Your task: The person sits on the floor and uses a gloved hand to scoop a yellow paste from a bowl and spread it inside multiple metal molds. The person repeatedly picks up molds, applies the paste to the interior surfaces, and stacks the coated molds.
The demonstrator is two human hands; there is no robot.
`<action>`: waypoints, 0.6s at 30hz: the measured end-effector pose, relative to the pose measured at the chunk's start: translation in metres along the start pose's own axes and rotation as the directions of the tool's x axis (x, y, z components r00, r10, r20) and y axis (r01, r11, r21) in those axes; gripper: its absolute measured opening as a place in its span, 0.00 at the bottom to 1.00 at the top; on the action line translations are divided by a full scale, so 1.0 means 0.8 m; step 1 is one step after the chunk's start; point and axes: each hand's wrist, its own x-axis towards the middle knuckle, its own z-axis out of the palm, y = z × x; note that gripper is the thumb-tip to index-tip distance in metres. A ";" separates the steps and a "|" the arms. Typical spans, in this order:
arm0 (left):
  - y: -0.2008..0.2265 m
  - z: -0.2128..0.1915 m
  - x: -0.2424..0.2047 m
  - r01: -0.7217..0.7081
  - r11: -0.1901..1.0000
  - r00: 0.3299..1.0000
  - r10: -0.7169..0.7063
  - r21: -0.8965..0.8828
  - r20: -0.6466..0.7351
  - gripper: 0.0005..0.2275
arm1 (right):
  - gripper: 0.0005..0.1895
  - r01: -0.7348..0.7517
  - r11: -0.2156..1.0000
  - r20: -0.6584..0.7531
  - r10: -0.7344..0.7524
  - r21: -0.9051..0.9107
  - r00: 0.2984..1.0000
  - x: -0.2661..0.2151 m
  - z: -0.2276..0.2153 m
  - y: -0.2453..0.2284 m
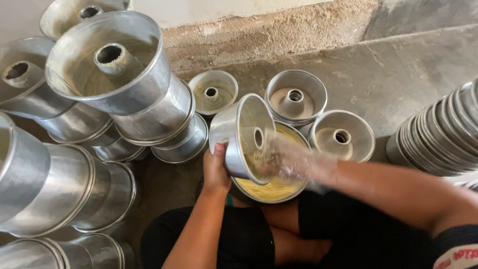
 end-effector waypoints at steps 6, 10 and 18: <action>-0.016 0.012 0.006 -0.146 0.948 0.973 0.188 0.282 -0.130 0.19 | 0.25 -0.047 0.945 -0.075 0.075 0.325 0.994 -0.043 0.039 0.039; 0.002 0.038 0.002 -0.200 0.882 0.978 0.206 0.427 0.032 0.17 | 0.26 -0.031 0.823 -0.125 0.123 0.568 0.985 -0.030 0.055 0.010; 0.056 0.092 0.060 -0.473 0.208 0.862 0.313 0.856 0.399 0.30 | 0.27 0.152 -0.809 0.050 0.218 0.567 0.975 0.014 0.021 -0.038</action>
